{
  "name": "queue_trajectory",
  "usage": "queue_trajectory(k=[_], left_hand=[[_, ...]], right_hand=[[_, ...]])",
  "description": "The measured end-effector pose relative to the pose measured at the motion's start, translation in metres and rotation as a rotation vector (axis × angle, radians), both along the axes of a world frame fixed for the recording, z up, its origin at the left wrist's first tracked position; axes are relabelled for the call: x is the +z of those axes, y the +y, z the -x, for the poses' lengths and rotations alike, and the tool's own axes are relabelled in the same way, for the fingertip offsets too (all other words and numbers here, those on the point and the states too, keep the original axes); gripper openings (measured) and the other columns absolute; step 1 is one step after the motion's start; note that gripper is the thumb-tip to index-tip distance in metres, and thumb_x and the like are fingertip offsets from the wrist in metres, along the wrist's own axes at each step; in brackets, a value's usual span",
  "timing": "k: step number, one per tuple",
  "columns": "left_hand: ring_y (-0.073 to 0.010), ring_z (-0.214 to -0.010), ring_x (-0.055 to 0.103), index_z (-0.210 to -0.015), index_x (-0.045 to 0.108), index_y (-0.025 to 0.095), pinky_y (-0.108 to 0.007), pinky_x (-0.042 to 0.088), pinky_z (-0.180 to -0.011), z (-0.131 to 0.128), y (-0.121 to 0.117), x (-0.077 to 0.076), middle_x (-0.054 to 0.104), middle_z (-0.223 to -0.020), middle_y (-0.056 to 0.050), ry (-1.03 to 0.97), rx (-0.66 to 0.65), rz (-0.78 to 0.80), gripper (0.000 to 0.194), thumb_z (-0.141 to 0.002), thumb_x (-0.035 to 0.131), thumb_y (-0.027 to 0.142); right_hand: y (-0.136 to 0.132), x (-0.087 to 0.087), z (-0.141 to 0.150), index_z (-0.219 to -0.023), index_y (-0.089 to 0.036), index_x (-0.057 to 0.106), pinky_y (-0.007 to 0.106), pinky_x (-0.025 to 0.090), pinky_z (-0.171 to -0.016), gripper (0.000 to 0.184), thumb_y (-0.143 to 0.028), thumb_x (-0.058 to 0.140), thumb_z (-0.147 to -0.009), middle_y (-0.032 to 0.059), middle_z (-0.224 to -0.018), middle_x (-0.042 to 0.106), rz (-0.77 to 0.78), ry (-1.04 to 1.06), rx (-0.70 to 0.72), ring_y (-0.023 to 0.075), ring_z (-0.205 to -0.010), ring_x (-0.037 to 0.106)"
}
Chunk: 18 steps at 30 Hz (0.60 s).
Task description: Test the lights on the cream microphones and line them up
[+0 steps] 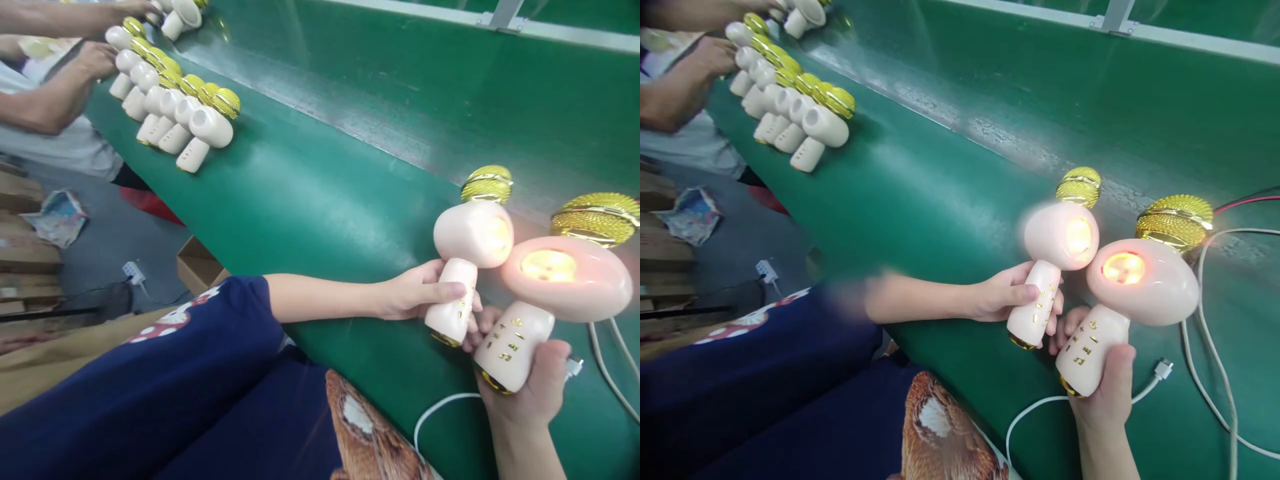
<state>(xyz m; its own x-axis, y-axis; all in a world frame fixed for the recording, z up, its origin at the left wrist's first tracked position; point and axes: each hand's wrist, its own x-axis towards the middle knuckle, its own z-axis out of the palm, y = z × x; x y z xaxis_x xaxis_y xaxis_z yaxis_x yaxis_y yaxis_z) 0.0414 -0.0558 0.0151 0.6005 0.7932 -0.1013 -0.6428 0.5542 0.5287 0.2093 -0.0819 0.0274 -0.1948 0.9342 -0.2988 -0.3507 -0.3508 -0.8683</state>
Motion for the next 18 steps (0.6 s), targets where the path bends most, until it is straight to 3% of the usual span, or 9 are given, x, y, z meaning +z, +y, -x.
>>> queue_trajectory(k=[4, 9, 14, 18], left_hand=[[-0.0169, -0.075, 0.065, -0.097, 0.062, 0.009, -0.037, 0.052, -0.081, -0.001, -0.002, 0.01, 0.067, -0.086, -0.009, -0.081, -0.101, 0.131, 0.057, -0.066, 0.077, 0.055], [-0.0191, -0.085, 0.065, -0.102, 0.066, 0.009, -0.036, 0.051, -0.084, -0.001, -0.008, 0.029, 0.068, -0.092, -0.011, -0.173, -0.116, 0.247, 0.047, -0.082, 0.062, 0.051], [-0.0171, -0.094, 0.063, -0.105, 0.066, 0.009, -0.033, 0.048, -0.089, -0.001, -0.014, 0.048, 0.067, -0.1, -0.01, -0.301, -0.108, 0.343, 0.049, -0.093, 0.043, 0.05], [-0.0159, -0.096, 0.063, -0.115, 0.062, 0.005, -0.03, 0.047, -0.091, -0.002, -0.016, 0.057, 0.066, -0.099, -0.009, -0.286, -0.123, 0.374, 0.054, -0.097, 0.035, 0.048]], right_hand=[[0.0, 0.001, 0.0, -0.09, -0.022, 0.066, 0.024, 0.048, -0.048, 0.043, -0.062, 0.063, -0.076, 0.0022, -0.072, 0.058, 0.14, 0.143, -0.077, 0.0139, -0.059, 0.055], [0.001, 0.006, -0.007, -0.099, -0.02, 0.068, 0.024, 0.05, -0.043, 0.051, -0.059, 0.074, -0.067, 0.0041, -0.079, 0.057, 0.249, 0.193, -0.172, 0.0134, -0.059, 0.053], [0.0, 0.016, -0.016, -0.097, -0.02, 0.067, 0.013, 0.052, -0.046, 0.048, -0.054, 0.077, -0.065, -0.002, -0.074, 0.051, 0.266, 0.271, -0.289, 0.0063, -0.051, 0.044], [-0.003, 0.023, -0.01, -0.098, -0.02, 0.068, 0.009, 0.053, -0.05, 0.047, -0.051, 0.08, -0.064, -0.0009, -0.081, 0.055, 0.213, 0.273, -0.288, 0.0061, -0.058, 0.052]])
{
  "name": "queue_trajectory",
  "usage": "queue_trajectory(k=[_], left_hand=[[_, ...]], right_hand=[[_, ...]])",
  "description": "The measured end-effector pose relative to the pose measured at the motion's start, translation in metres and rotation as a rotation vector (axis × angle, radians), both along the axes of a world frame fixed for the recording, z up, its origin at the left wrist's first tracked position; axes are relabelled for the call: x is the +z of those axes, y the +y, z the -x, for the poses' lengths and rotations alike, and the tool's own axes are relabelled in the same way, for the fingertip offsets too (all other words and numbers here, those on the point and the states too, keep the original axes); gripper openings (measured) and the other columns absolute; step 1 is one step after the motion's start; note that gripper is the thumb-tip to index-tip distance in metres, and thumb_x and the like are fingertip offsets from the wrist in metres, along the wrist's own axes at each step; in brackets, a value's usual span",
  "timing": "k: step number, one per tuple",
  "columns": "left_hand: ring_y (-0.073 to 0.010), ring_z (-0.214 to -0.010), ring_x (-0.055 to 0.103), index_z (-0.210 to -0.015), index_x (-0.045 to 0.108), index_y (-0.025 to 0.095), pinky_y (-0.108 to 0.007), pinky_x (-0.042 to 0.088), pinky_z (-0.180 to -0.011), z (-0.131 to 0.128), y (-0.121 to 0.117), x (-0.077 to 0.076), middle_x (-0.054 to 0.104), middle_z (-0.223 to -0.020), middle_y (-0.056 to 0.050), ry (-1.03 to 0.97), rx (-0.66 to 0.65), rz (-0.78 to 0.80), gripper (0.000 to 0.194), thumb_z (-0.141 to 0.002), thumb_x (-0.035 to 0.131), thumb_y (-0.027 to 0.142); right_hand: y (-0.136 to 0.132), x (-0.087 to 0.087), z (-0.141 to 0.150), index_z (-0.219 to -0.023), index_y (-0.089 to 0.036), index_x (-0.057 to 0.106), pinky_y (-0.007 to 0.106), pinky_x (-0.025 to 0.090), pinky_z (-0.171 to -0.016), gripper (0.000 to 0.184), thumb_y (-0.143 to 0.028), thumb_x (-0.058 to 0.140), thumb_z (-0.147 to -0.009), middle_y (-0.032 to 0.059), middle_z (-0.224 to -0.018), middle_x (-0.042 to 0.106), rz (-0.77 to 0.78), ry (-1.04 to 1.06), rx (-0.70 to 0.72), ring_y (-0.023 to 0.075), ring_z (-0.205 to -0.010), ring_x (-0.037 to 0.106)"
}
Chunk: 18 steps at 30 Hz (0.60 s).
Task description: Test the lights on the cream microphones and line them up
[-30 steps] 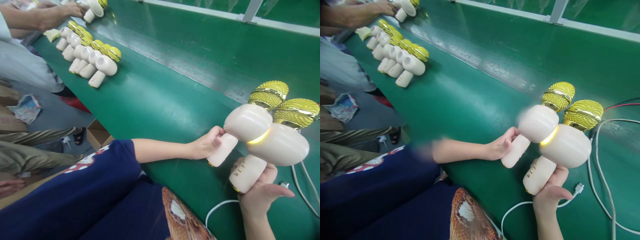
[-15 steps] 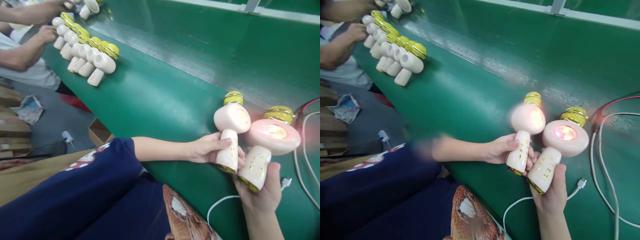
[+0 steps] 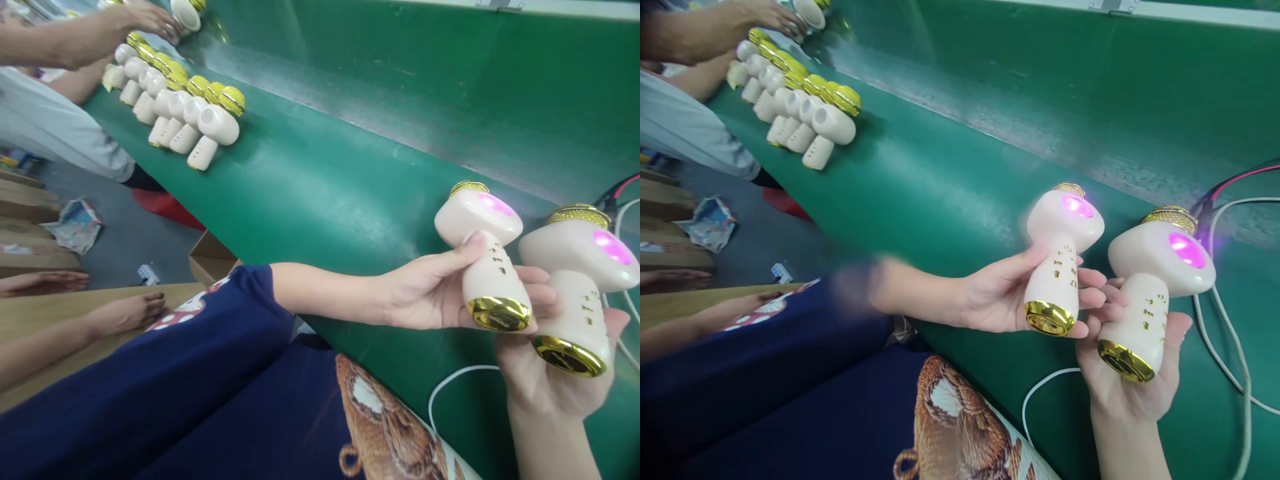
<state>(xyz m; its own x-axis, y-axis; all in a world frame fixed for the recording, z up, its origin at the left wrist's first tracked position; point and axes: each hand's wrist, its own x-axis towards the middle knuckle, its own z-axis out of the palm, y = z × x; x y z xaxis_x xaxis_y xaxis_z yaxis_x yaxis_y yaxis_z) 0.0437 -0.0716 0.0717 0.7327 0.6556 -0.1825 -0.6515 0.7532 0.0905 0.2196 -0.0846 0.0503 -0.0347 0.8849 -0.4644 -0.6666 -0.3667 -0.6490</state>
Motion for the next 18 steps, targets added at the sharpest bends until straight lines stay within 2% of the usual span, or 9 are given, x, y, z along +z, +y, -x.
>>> queue_trajectory(k=[3, 5, 8, 11, 13, 15, 18], left_hand=[[-0.0152, -0.096, 0.062, -0.127, 0.055, 0.006, -0.029, 0.047, -0.091, -0.002, -0.001, 0.006, 0.066, -0.099, -0.01, 0.068, -0.019, 0.032, 0.054, -0.099, 0.028, 0.044], [-0.0154, -0.094, 0.062, -0.129, 0.053, 0.007, -0.029, 0.048, -0.089, -0.004, -0.002, 0.011, 0.065, -0.099, -0.011, 0.09, -0.019, 0.033, 0.054, -0.1, 0.025, 0.042], [-0.0161, -0.091, 0.062, -0.125, 0.055, 0.008, -0.031, 0.05, -0.085, -0.008, -0.003, 0.015, 0.064, -0.099, -0.01, 0.13, 0.011, 0.028, 0.053, -0.1, 0.026, 0.043], [-0.016, -0.091, 0.062, -0.117, 0.06, 0.008, -0.032, 0.05, -0.083, -0.011, -0.003, 0.012, 0.064, -0.099, -0.01, 0.146, 0.017, 0.015, 0.048, -0.099, 0.03, 0.041], [-0.0158, -0.09, 0.062, -0.11, 0.062, 0.009, -0.032, 0.05, -0.08, -0.009, 0.0, 0.001, 0.064, -0.099, -0.009, 0.137, -0.016, 0.01, 0.039, -0.097, 0.035, 0.035], [-0.0166, -0.09, 0.062, -0.106, 0.062, 0.011, -0.033, 0.051, -0.078, -0.005, 0.005, -0.016, 0.065, -0.099, -0.009, 0.149, -0.05, 0.001, 0.028, -0.091, 0.045, 0.027], [-0.0188, -0.082, 0.063, -0.106, 0.061, 0.014, -0.037, 0.051, -0.075, 0.006, 0.016, -0.047, 0.066, -0.091, -0.006, 0.245, -0.03, -0.032, 0.032, -0.074, 0.055, 0.019]], right_hand=[[-0.003, 0.006, 0.007, -0.1, -0.017, 0.068, 0.008, 0.053, -0.053, 0.048, -0.051, 0.078, -0.067, -0.0006, -0.084, 0.057, -0.045, 0.024, 0.031, 0.0049, -0.061, 0.055], [-0.005, 0.011, 0.01, -0.101, -0.016, 0.068, 0.005, 0.052, -0.055, 0.041, -0.05, 0.069, -0.078, 0.0001, -0.085, 0.059, -0.054, 0.06, 0.03, 0.0039, -0.064, 0.057], [-0.008, 0.015, 0.012, -0.102, -0.015, 0.067, 0.004, 0.051, -0.055, 0.038, -0.048, 0.05, -0.093, 0.0014, -0.086, 0.062, -0.058, 0.131, 0.02, 0.0031, -0.069, 0.06], [-0.008, 0.012, 0.011, -0.103, -0.014, 0.065, 0.006, 0.052, -0.052, 0.035, -0.044, 0.05, -0.093, 0.0022, -0.089, 0.064, -0.1, 0.169, 0.008, 0.004, -0.071, 0.062], [-0.005, 0.004, 0.01, -0.103, -0.012, 0.065, 0.01, 0.052, -0.047, 0.035, -0.042, 0.057, -0.089, 0.0036, -0.091, 0.063, -0.087, 0.164, 0.007, 0.0058, -0.067, 0.062], [0.001, -0.004, 0.009, -0.098, -0.012, 0.064, 0.017, 0.052, -0.043, 0.033, -0.04, 0.06, -0.082, 0.0041, -0.087, 0.061, -0.008, 0.121, 0.028, 0.0093, -0.061, 0.06], [0.011, -0.015, 0.009, -0.093, -0.019, 0.063, 0.03, 0.056, -0.048, 0.027, -0.037, 0.056, -0.074, 0.0026, -0.078, 0.06, 0.116, -0.025, 0.081, 0.0153, -0.061, 0.061]])
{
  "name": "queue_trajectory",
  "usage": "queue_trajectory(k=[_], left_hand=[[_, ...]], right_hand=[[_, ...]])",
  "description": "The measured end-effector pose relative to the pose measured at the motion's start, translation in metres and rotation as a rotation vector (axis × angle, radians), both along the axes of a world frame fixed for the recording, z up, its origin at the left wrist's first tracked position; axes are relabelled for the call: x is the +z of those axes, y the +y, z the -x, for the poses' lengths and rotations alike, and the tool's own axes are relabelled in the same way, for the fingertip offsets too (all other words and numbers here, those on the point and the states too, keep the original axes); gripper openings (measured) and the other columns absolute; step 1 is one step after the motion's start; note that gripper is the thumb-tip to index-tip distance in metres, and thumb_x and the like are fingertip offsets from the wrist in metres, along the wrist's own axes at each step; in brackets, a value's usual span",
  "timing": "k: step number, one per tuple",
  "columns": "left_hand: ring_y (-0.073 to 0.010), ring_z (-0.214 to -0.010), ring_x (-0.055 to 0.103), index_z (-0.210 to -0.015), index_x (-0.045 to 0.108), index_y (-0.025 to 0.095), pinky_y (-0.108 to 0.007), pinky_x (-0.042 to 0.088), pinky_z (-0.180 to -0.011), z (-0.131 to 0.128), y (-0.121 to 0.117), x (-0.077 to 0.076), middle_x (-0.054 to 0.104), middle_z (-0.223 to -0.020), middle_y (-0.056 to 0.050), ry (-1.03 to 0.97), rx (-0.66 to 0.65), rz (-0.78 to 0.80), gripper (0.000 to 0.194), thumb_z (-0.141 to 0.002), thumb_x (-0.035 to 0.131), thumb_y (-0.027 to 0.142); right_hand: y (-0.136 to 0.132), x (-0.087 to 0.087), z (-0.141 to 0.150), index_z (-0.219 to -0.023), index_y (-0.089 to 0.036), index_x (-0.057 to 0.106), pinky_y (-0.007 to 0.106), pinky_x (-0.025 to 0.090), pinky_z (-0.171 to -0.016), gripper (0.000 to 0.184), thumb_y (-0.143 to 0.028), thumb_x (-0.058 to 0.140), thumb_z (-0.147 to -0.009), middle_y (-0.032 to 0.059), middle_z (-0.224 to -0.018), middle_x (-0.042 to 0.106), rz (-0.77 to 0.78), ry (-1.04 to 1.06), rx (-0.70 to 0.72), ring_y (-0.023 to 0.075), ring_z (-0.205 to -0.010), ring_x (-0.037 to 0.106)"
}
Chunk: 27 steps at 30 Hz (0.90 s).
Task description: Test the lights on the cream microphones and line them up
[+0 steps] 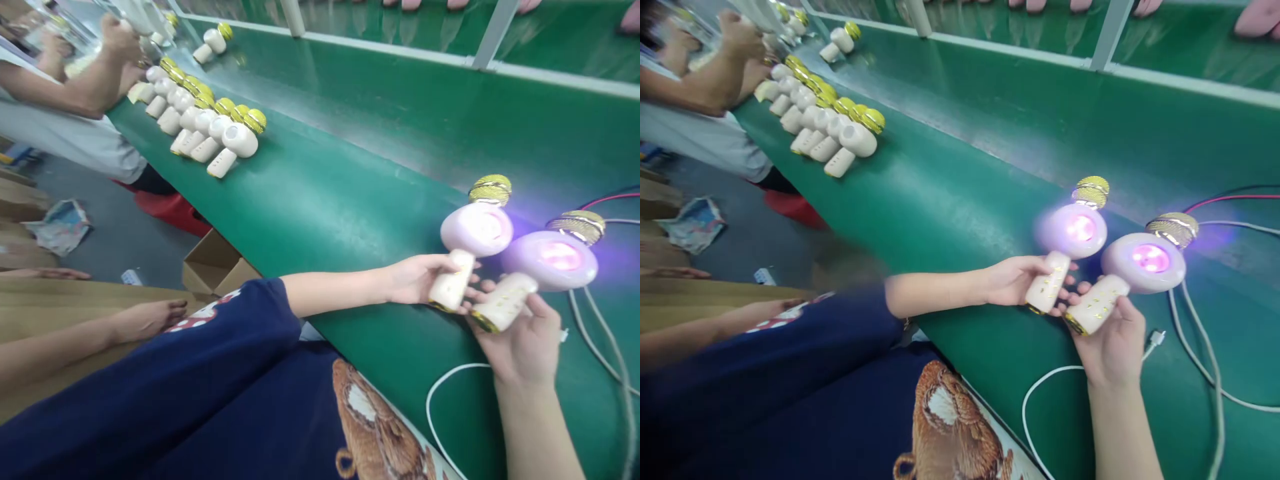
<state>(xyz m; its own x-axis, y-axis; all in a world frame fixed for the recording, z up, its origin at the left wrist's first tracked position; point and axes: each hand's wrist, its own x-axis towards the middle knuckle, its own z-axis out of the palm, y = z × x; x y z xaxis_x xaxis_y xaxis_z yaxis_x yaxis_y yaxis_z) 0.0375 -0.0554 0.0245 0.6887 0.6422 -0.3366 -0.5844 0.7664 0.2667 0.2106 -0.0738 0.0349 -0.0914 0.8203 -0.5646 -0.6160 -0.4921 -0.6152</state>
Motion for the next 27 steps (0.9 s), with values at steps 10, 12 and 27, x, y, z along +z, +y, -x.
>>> queue_trajectory(k=[10, 12, 27], left_hand=[[-0.0098, -0.051, 0.047, -0.095, 0.059, 0.012, -0.024, 0.04, -0.047, 0.013, 0.01, -0.023, 0.053, -0.067, 0.001, 0.044, 0.009, -0.077, 0.035, -0.066, 0.056, 0.032], [-0.008, -0.048, 0.045, -0.091, 0.058, 0.013, -0.022, 0.039, -0.045, 0.012, 0.008, -0.02, 0.051, -0.066, 0.002, 0.075, 0.037, -0.106, 0.032, -0.067, 0.059, 0.034], [-0.0157, -0.055, 0.063, -0.102, 0.046, 0.019, -0.026, 0.05, -0.049, 0.006, 0.005, -0.023, 0.062, -0.067, 0.001, 0.249, 0.066, -0.486, 0.053, -0.069, 0.072, 0.051]], right_hand=[[-0.01, -0.012, 0.005, -0.094, -0.02, 0.057, 0.024, 0.041, -0.039, 0.031, -0.043, 0.057, -0.074, -0.0021, -0.064, 0.056, -0.344, -0.146, 0.245, 0.0127, -0.043, 0.051], [-0.013, -0.016, 0.005, -0.097, -0.021, 0.056, 0.024, 0.041, -0.04, 0.031, -0.043, 0.059, -0.076, -0.0021, -0.065, 0.058, -0.413, -0.165, 0.285, 0.0133, -0.043, 0.053], [-0.011, -0.023, 0.003, -0.099, -0.022, 0.06, 0.024, 0.049, -0.045, 0.03, -0.044, 0.062, -0.078, -0.0031, -0.07, 0.057, -0.348, -0.145, 0.229, 0.0108, -0.05, 0.054]])
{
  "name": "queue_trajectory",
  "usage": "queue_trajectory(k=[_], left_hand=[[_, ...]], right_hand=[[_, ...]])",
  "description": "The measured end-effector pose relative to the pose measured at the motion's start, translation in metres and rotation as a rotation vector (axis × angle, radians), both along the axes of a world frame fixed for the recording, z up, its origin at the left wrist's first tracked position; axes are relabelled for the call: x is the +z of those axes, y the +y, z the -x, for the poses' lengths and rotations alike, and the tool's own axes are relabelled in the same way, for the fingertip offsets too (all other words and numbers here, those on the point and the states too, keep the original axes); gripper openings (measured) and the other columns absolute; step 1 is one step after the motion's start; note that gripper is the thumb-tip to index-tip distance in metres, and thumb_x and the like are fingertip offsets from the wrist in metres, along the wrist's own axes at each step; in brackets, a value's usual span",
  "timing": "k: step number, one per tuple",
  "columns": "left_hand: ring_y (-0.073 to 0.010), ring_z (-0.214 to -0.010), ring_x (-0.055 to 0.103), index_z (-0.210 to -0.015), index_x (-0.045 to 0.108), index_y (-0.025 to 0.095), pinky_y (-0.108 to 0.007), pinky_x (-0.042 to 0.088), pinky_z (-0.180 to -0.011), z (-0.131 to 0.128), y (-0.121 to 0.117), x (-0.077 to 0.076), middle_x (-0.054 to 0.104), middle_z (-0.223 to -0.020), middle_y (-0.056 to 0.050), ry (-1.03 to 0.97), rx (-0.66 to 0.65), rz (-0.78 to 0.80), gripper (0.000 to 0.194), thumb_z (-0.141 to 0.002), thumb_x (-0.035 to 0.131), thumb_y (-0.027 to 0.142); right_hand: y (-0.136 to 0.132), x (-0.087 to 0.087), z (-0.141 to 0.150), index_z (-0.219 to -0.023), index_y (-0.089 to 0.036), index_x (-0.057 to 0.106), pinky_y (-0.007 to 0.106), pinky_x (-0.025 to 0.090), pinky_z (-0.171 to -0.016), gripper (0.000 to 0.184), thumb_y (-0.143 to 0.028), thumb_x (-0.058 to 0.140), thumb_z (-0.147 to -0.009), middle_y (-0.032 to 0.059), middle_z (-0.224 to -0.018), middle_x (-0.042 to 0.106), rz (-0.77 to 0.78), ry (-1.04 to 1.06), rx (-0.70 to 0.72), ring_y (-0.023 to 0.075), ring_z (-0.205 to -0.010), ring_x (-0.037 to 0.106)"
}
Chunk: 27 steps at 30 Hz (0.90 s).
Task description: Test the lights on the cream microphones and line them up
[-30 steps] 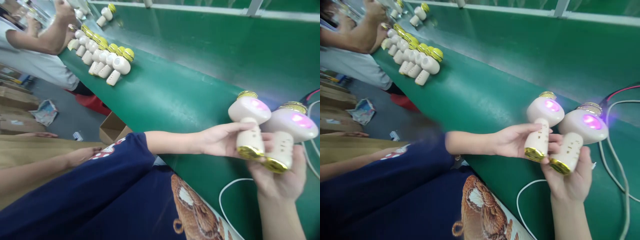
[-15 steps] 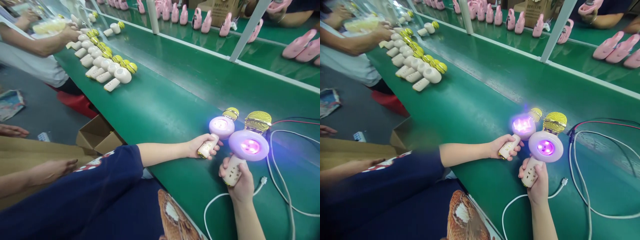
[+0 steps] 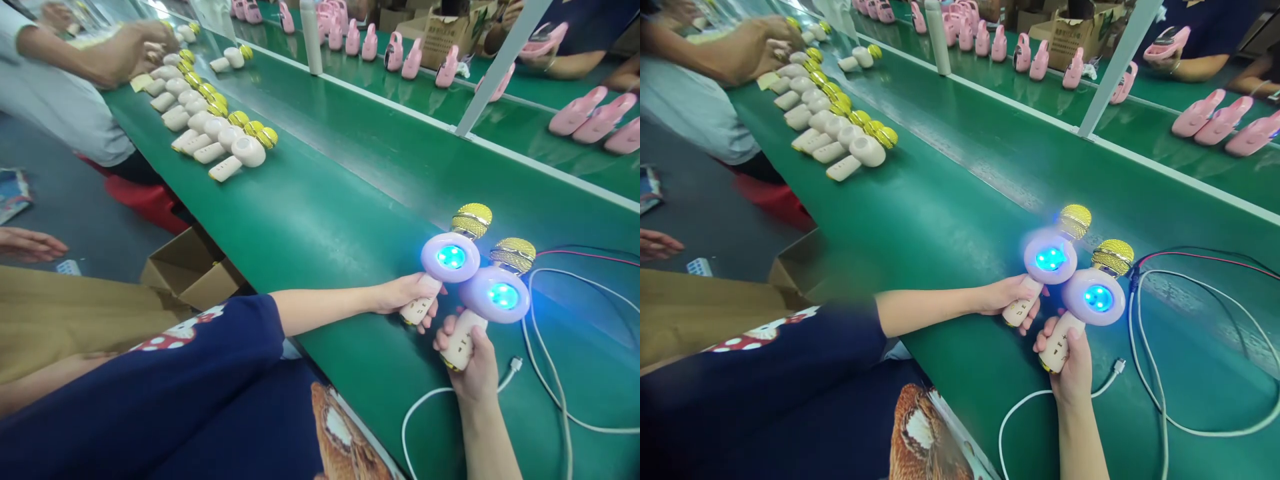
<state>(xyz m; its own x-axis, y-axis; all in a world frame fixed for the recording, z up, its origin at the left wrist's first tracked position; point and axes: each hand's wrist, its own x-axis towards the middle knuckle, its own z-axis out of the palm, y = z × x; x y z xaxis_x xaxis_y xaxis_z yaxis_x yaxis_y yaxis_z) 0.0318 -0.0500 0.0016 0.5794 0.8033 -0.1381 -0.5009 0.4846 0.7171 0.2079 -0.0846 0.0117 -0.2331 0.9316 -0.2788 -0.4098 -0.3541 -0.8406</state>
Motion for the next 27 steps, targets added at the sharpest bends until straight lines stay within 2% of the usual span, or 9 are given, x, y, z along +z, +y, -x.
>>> queue_trajectory(k=[3, 7, 12, 17, 22, 27], left_hand=[[-0.0138, -0.054, 0.061, -0.101, 0.045, 0.02, -0.025, 0.049, -0.048, 0.001, 0.001, 0.0, 0.06, -0.068, 0.003, 0.007, -0.013, 0.0, 0.049, -0.071, 0.071, 0.048], [-0.0153, -0.064, 0.064, -0.105, 0.044, 0.021, -0.031, 0.053, -0.058, 0.002, 0.002, 0.003, 0.061, -0.077, 0.001, -0.059, -0.113, 0.063, 0.058, -0.066, 0.079, 0.045], [-0.0189, -0.081, 0.066, -0.111, 0.046, 0.021, -0.038, 0.054, -0.071, 0.007, -0.001, 0.009, 0.061, -0.085, 0.0, -0.149, -0.188, 0.124, 0.063, -0.062, 0.084, 0.035], [-0.0197, -0.084, 0.067, -0.112, 0.046, 0.022, -0.039, 0.053, -0.075, 0.012, 0.0, 0.012, 0.062, -0.088, 0.0, -0.195, -0.231, 0.1, 0.063, -0.062, 0.084, 0.026], [-0.0194, -0.082, 0.068, -0.109, 0.045, 0.023, -0.038, 0.053, -0.075, 0.013, 0.001, 0.016, 0.062, -0.088, 0.001, -0.233, -0.237, 0.089, 0.061, -0.061, 0.082, 0.02], [-0.0172, -0.081, 0.067, -0.105, 0.047, 0.021, -0.037, 0.052, -0.078, 0.013, -0.001, 0.017, 0.061, -0.088, 0.002, -0.203, -0.2, 0.096, 0.059, -0.058, 0.083, 0.017]], right_hand=[[0.0, 0.001, 0.002, -0.097, -0.023, 0.061, 0.024, 0.05, -0.048, 0.028, -0.043, 0.065, -0.078, -0.0033, -0.07, 0.056, 0.042, 0.013, -0.009, 0.0108, -0.052, 0.055], [0.001, 0.005, 0.002, -0.098, -0.024, 0.061, 0.025, 0.051, -0.05, 0.028, -0.042, 0.066, -0.077, -0.0033, -0.072, 0.055, 0.078, 0.055, -0.017, 0.011, -0.054, 0.054], [0.001, 0.008, 0.0, -0.102, -0.026, 0.061, 0.029, 0.054, -0.054, 0.031, -0.039, 0.07, -0.075, -0.0022, -0.075, 0.056, 0.048, 0.08, 0.049, 0.0131, -0.06, 0.057], [-0.001, 0.01, -0.005, -0.099, -0.026, 0.061, 0.033, 0.055, -0.064, 0.031, -0.031, 0.075, -0.072, -0.0002, -0.081, 0.056, 0.04, 0.054, 0.06, 0.014, -0.068, 0.058], [-0.005, 0.01, -0.008, -0.106, -0.03, 0.059, 0.04, 0.054, -0.078, 0.042, -0.022, 0.077, -0.069, 0.0001, -0.09, 0.056, 0.036, 0.047, 0.046, 0.016, -0.079, 0.058], [-0.009, 0.015, -0.008, -0.112, -0.035, 0.056, 0.042, 0.052, -0.081, 0.05, -0.02, 0.076, -0.07, 0.0012, -0.097, 0.055, 0.025, 0.01, 0.096, 0.0188, -0.086, 0.058]])
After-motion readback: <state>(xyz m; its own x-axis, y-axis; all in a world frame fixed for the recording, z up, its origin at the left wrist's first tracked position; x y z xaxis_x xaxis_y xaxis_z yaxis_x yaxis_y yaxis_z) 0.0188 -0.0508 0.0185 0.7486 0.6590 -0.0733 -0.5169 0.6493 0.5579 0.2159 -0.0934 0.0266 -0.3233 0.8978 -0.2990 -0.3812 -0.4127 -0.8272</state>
